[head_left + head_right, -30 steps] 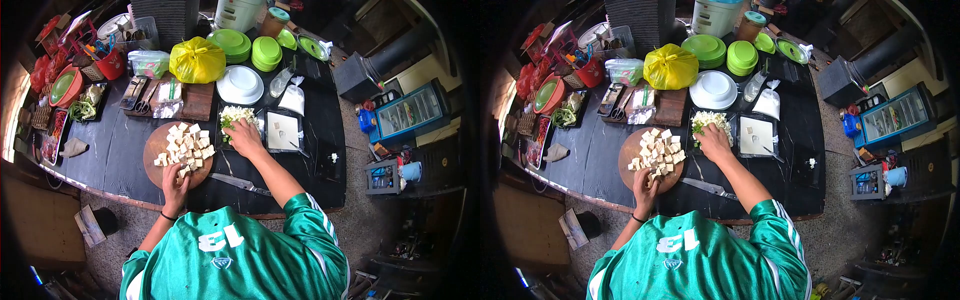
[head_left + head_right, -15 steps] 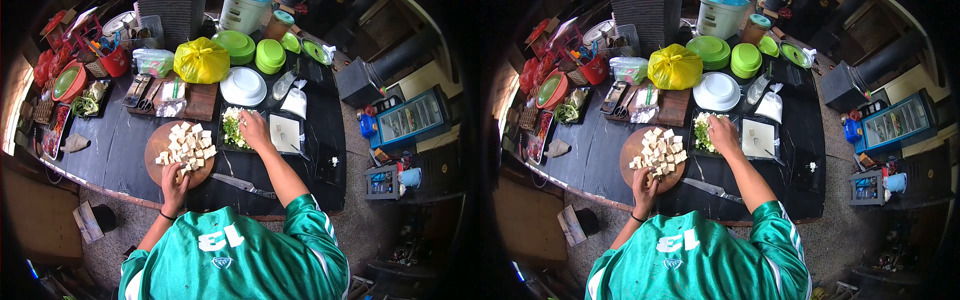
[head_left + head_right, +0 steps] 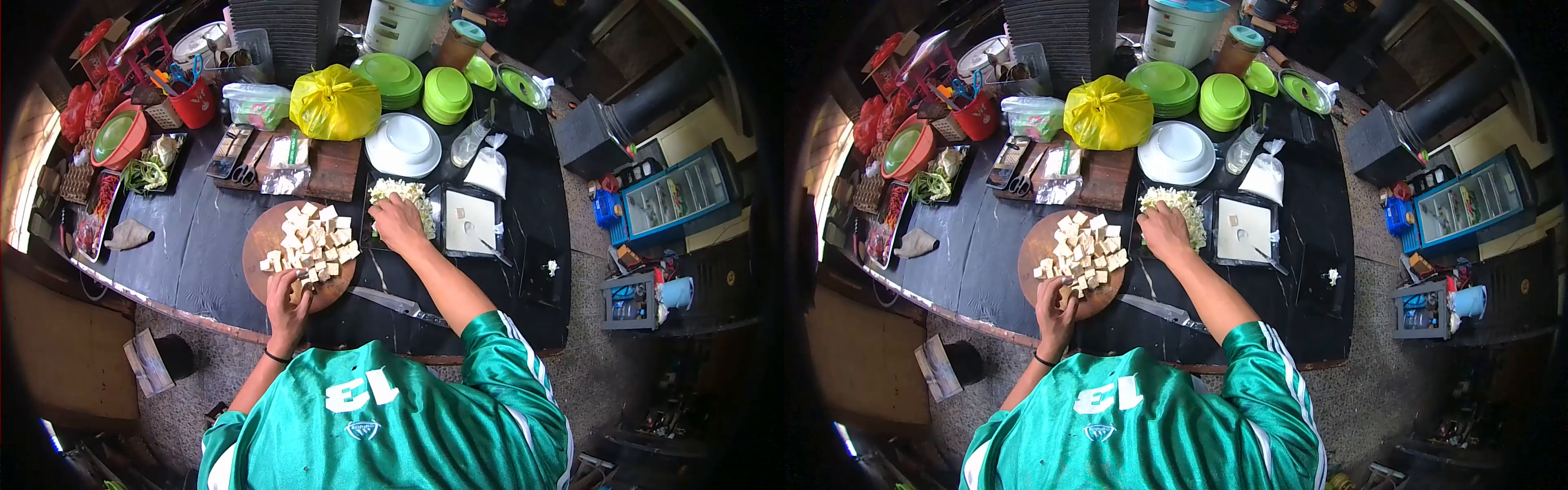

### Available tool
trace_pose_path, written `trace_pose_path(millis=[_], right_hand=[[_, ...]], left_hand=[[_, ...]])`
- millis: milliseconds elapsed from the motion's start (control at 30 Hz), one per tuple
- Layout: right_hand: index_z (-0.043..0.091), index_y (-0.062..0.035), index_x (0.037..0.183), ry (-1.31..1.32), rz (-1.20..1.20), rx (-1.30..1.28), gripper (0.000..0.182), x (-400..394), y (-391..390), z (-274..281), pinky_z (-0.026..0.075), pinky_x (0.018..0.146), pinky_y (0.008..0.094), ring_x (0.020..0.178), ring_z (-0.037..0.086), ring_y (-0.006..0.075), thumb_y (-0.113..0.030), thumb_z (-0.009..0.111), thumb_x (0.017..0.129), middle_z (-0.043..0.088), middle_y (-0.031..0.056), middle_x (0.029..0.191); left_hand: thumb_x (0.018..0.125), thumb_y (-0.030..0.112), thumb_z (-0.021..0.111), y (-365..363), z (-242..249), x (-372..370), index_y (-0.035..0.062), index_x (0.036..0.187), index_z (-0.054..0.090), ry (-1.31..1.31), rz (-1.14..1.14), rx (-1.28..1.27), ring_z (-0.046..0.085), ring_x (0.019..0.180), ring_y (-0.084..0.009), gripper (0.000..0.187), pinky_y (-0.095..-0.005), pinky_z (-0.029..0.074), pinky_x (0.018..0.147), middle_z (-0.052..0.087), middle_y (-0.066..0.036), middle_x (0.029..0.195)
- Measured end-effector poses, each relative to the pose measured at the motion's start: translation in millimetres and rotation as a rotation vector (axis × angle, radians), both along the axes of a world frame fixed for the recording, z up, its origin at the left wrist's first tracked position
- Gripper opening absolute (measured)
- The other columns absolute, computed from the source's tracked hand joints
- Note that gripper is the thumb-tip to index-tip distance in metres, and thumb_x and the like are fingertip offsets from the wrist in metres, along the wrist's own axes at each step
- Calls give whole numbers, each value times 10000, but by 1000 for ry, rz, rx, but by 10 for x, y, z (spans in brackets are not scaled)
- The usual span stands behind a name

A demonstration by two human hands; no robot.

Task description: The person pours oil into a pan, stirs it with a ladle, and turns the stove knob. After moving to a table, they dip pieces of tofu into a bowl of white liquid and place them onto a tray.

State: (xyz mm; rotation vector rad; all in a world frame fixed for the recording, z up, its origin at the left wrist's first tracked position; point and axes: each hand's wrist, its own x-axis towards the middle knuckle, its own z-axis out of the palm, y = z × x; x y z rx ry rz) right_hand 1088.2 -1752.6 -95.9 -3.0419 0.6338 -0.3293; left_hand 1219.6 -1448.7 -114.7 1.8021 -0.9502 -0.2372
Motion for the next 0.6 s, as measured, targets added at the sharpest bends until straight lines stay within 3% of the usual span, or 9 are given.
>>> trace_pose_path(millis=[67,267,433,600], right_hand=[[741,-77,929,-2,2,8,77,-9,5,-42,567,843,465,1045,667,308,-63,678,887,716,69,946],[776,-105,984,-31,-70,112,136,-87,-111,56,542,891,477,1049,665,298,-69,677,898,734,62,975],[777,-92,927,0,7,-19,123,-153,-85,42,550,886,466,1068,672,293,-78,657,904,739,65,904],[763,-86,937,-42,-35,79,80,-147,-81,61,548,897,482,1064,670,304,-72,702,887,749,71,931]], left_hand=[[830,-20,778,26,-7,4,39,1228,697,-15,-2,-7,650,1145,-346,410,-415,543,981,684,-143,1219],[831,-26,773,11,-2,-25,48,1234,707,-4,-14,-16,655,1137,-338,415,-415,543,981,687,-139,1212],[829,-26,774,-20,-16,-53,57,1242,714,27,-41,6,654,1124,-331,426,-405,542,953,688,-126,1208],[818,-37,771,-22,25,-55,52,1242,712,9,-29,6,651,1121,-327,437,-399,541,934,687,-121,1204]])
